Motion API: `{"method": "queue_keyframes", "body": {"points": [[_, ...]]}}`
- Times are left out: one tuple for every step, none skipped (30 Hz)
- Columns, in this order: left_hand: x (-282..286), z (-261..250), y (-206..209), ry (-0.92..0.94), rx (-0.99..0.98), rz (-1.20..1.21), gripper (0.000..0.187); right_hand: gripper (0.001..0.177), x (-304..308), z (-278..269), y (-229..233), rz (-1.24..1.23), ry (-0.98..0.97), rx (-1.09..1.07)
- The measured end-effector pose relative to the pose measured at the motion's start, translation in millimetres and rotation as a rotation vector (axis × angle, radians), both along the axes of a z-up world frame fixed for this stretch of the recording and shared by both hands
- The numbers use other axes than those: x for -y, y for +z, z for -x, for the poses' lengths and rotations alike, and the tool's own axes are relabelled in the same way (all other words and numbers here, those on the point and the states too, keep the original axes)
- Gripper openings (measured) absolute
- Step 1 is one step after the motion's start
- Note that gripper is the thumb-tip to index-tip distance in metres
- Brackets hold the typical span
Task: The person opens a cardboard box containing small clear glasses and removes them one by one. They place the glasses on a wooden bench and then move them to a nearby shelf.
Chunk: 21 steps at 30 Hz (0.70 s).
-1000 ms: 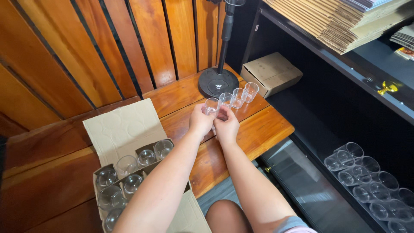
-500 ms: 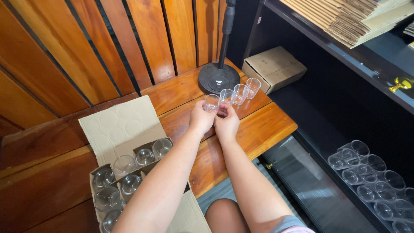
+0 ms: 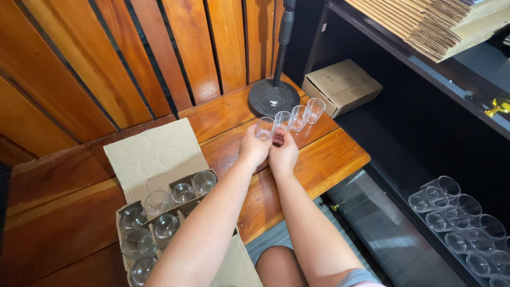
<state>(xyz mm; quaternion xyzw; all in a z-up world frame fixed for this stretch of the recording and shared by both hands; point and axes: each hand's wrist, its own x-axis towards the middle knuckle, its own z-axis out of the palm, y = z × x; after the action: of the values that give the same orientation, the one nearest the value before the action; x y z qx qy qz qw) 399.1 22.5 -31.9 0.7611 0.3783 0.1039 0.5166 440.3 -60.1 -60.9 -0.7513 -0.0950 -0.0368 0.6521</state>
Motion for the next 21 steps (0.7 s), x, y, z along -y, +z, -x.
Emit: {"method": "queue_keyframes", "body": {"points": [[0, 2, 1, -0.001, 0.000, 0.017, 0.085, 0.035, -1, -3, -4, -0.015, 0.010, 0.003], [0, 5, 2, -0.002, -0.001, 0.033, 0.088, 0.036, -1, -5, -8, -0.030, 0.022, 0.004], [-3, 3, -7, 0.001, -0.002, 0.033, 0.088, 0.036, 0, -6, -11, -0.030, 0.025, 0.003], [-6, 0, -16, -0.008, -0.015, 0.018, 0.090, 0.037, 1, -7, -12, -0.013, 0.022, -0.001], [-10, -3, -24, -0.018, -0.029, 0.003, 0.092, 0.038, 2, -8, -14, 0.004, 0.018, -0.006], [-4, 11, -8, -0.016, -0.027, 0.002, 0.092, 0.038, 6, -4, -10, 0.003, 0.020, -0.004], [2, 24, 8, -0.035, 0.023, 0.002, 0.088, 0.034, 11, 1, -7, 0.093, 0.019, -0.035], [9, 38, 24, -0.053, 0.073, 0.001, 0.084, 0.030, 16, 6, -3, 0.183, 0.017, -0.066], [9, 50, 24, -0.051, 0.075, 0.001, 0.084, 0.030, 19, 12, -3, 0.183, 0.020, -0.065], [9, 62, 24, -0.071, 0.192, -0.012, 0.079, 0.031, 23, 19, -3, 0.196, 0.029, -0.015], [8, 74, 24, -0.090, 0.310, -0.026, 0.074, 0.031, 27, 27, -3, 0.208, 0.039, 0.035], [11, 93, 36, -0.087, 0.310, -0.027, 0.074, 0.031, 33, 38, 3, 0.208, 0.043, 0.035], [13, 112, 48, -0.093, 0.379, -0.049, 0.070, 0.035, 39, 49, 8, 0.068, 0.109, 0.012], [15, 132, 59, -0.099, 0.446, -0.072, 0.066, 0.039, 46, 61, 14, -0.072, 0.176, -0.014], [14, 147, 66, -0.094, 0.444, -0.072, 0.066, 0.039, 46, 69, 10, -0.072, 0.181, -0.016], [15, 163, 71, -0.088, 0.511, -0.004, 0.060, 0.037, 48, 77, 6, -0.136, 0.209, -0.052], [15, 179, 77, -0.082, 0.578, 0.065, 0.055, 0.035, 49, 85, 2, -0.200, 0.237, -0.089], [17, 197, 87, -0.076, 0.577, 0.068, 0.055, 0.035, 52, 92, 1, -0.196, 0.242, -0.092], [19, 215, 97, -0.045, 0.600, 0.091, 0.050, 0.033, 55, 100, 0, -0.224, 0.277, -0.103], [20, 234, 106, -0.013, 0.625, 0.113, 0.046, 0.031, 57, 109, 0, -0.254, 0.314, -0.112], [19, 250, 108, -0.005, 0.625, 0.114, 0.046, 0.031, 59, 116, 4, -0.251, 0.321, -0.114]]}}
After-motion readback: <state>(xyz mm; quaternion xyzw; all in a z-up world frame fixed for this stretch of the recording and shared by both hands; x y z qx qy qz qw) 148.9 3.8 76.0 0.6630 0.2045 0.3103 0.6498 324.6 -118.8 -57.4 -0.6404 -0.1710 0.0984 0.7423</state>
